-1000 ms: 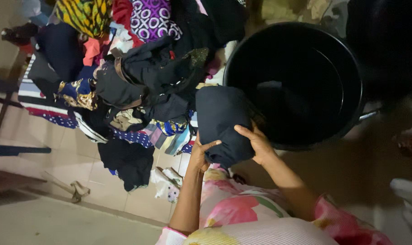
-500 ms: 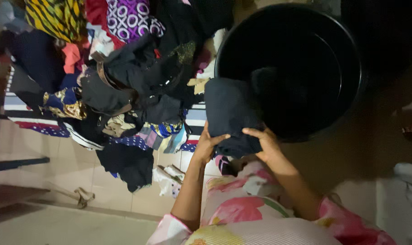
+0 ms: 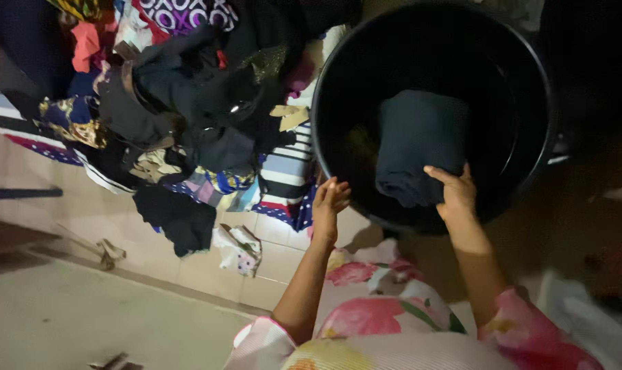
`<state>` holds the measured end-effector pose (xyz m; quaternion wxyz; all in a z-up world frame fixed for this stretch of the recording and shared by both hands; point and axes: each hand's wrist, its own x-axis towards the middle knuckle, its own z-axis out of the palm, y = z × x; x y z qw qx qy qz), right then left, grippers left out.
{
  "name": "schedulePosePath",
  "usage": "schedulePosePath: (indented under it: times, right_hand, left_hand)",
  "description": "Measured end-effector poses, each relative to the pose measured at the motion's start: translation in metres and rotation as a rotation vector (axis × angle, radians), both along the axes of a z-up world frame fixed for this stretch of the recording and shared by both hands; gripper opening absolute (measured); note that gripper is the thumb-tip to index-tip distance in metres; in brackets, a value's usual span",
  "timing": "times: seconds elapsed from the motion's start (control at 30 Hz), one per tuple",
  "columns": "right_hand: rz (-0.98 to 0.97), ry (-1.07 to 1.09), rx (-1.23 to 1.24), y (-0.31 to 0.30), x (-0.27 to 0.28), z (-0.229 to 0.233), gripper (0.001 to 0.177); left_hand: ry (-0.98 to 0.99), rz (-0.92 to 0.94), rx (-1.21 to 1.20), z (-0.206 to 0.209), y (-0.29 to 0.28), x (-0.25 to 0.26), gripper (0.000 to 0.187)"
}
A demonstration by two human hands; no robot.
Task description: The person sorts a pile of mixed clothing on a bed, picking up items one by one, briefly unfolding or inspecting them, and placing them into a black bucket or onto a nearby blue stool. The person handles various garments including shirts, pants, and patterned fabrics.
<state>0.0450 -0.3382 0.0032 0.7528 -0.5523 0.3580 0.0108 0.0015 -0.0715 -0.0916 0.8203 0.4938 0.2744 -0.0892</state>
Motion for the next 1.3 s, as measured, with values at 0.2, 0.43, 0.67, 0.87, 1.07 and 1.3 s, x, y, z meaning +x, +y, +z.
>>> schedulePosePath:
  times: [0.2,0.43,0.67,0.87,1.07,1.3]
  right_hand:
    - [0.136,0.08,-0.211,-0.07,0.022,-0.04,0.111]
    - [0.372,0.056,-0.281,-0.102,0.031,-0.069,0.118]
    - [0.704,0.002,-0.367,-0.089,0.053,-0.059,0.122]
    - [0.943,-0.136,-0.361,-0.08,0.067,-0.079,0.12]
    - [1.088,0.002,-0.394,-0.074,0.067,-0.229,0.109]
    - [1.192,0.328,-0.789,-0.093,0.038,-0.298,0.07]
  left_hand:
    - [0.061,0.143,0.117,-0.053,-0.052,-0.012,0.036]
    - [0.099,0.182,0.142,-0.077,-0.092,-0.042,0.034]
    - [0.126,0.146,0.245,-0.071,-0.095,-0.04,0.032]
    - [0.123,0.123,0.345,-0.067,-0.1,-0.042,0.03]
    - [0.124,0.071,0.392,-0.052,-0.1,-0.041,0.035]
    - [0.164,-0.028,0.601,-0.055,-0.099,-0.043,0.035]
